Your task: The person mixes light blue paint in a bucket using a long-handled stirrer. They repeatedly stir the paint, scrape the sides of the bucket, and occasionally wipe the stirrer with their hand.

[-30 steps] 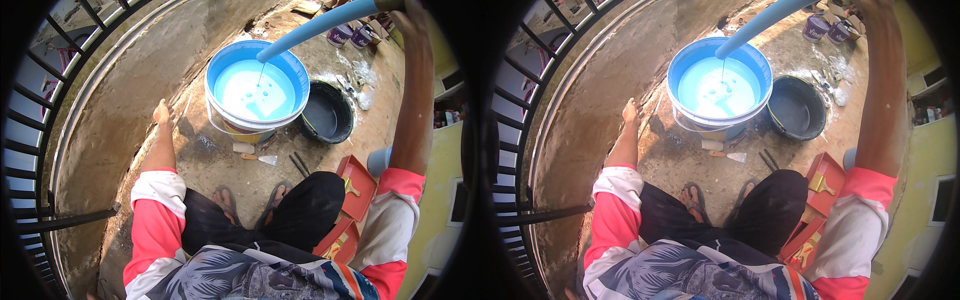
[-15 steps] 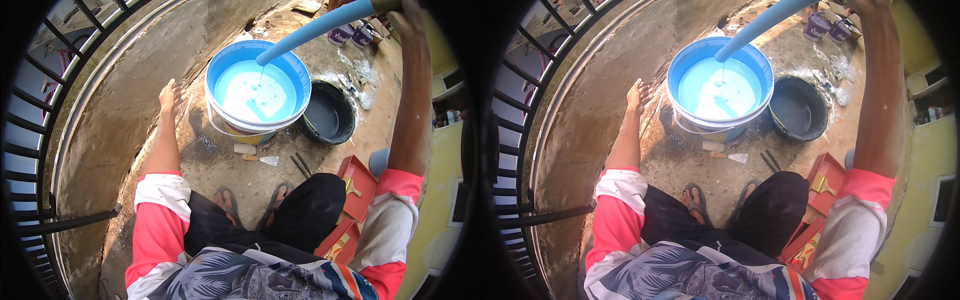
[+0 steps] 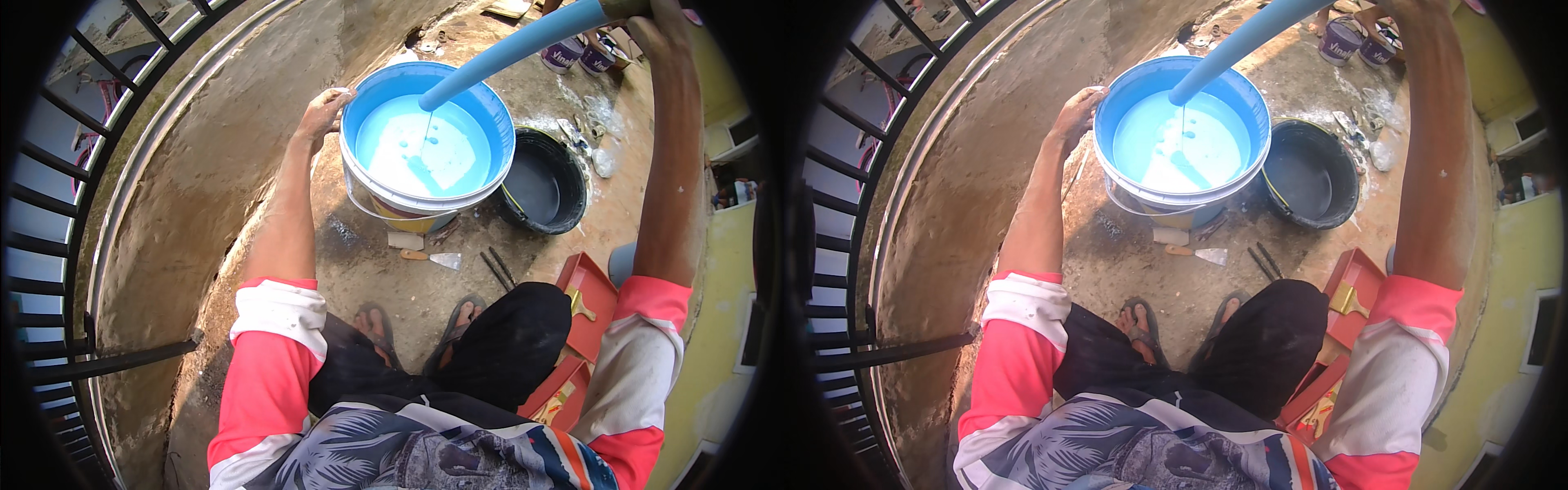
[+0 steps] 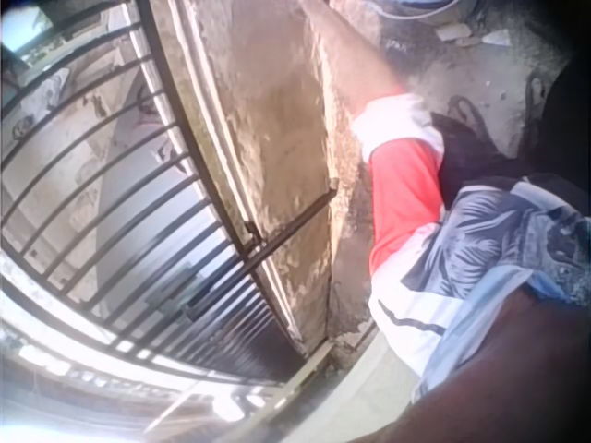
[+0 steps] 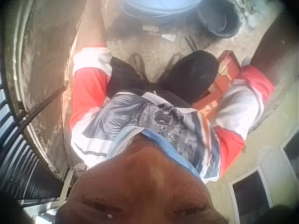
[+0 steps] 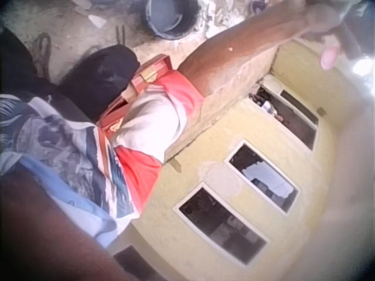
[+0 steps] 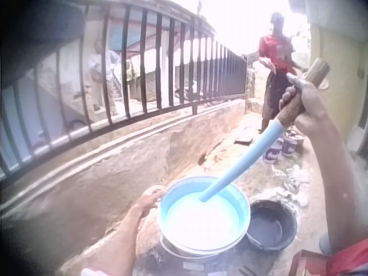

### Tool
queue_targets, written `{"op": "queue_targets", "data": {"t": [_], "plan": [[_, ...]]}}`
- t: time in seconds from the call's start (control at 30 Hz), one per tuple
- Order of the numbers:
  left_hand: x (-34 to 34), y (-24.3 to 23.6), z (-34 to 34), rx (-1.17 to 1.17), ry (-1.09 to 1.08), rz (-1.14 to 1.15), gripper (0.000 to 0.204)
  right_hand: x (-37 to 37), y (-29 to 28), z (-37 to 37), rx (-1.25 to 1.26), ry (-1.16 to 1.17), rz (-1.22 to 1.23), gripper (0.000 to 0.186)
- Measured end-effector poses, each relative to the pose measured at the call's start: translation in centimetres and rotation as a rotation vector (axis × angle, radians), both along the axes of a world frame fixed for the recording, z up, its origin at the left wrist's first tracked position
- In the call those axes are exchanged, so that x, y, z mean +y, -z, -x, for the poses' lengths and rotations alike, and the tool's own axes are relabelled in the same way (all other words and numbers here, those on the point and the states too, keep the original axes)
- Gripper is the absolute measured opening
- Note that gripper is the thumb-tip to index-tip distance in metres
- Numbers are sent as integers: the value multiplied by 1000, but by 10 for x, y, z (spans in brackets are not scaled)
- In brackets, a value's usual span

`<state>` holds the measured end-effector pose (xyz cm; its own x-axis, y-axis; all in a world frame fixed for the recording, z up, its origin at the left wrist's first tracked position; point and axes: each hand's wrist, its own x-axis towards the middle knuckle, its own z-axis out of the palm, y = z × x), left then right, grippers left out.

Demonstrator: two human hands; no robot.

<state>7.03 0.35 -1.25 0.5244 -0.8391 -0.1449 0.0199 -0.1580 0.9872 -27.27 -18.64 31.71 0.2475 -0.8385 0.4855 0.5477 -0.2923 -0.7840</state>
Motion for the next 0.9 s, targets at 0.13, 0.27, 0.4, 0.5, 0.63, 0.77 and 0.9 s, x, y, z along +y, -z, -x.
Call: {"op": "queue_targets", "data": {"t": [0.13,0.27,0.4,0.5,0.63,0.77,0.9], "plan": [[-2,-3,5,-5,24,-58,33,1,0,0,5,17,-14,17],[-3,0,10,32,25,-40,36,-1,0,5,-11,19,-5,16],[1,12,1,64,21,-1,37,-6,2,5,-33,17,-33,16],[1,17,-6,70,18,-6,40,-9,-1,5,-45,24,-52,15],[-1,18,-3,94,19,-35,45,-14,-3,13,-43,26,-126,17],[0,18,-2,101,17,-23,48,-18,-2,16,-25,-20,-81,21],[2,19,-1,93,-15,13,50,-19,-5,17,-37,-42,-161,25]]}}
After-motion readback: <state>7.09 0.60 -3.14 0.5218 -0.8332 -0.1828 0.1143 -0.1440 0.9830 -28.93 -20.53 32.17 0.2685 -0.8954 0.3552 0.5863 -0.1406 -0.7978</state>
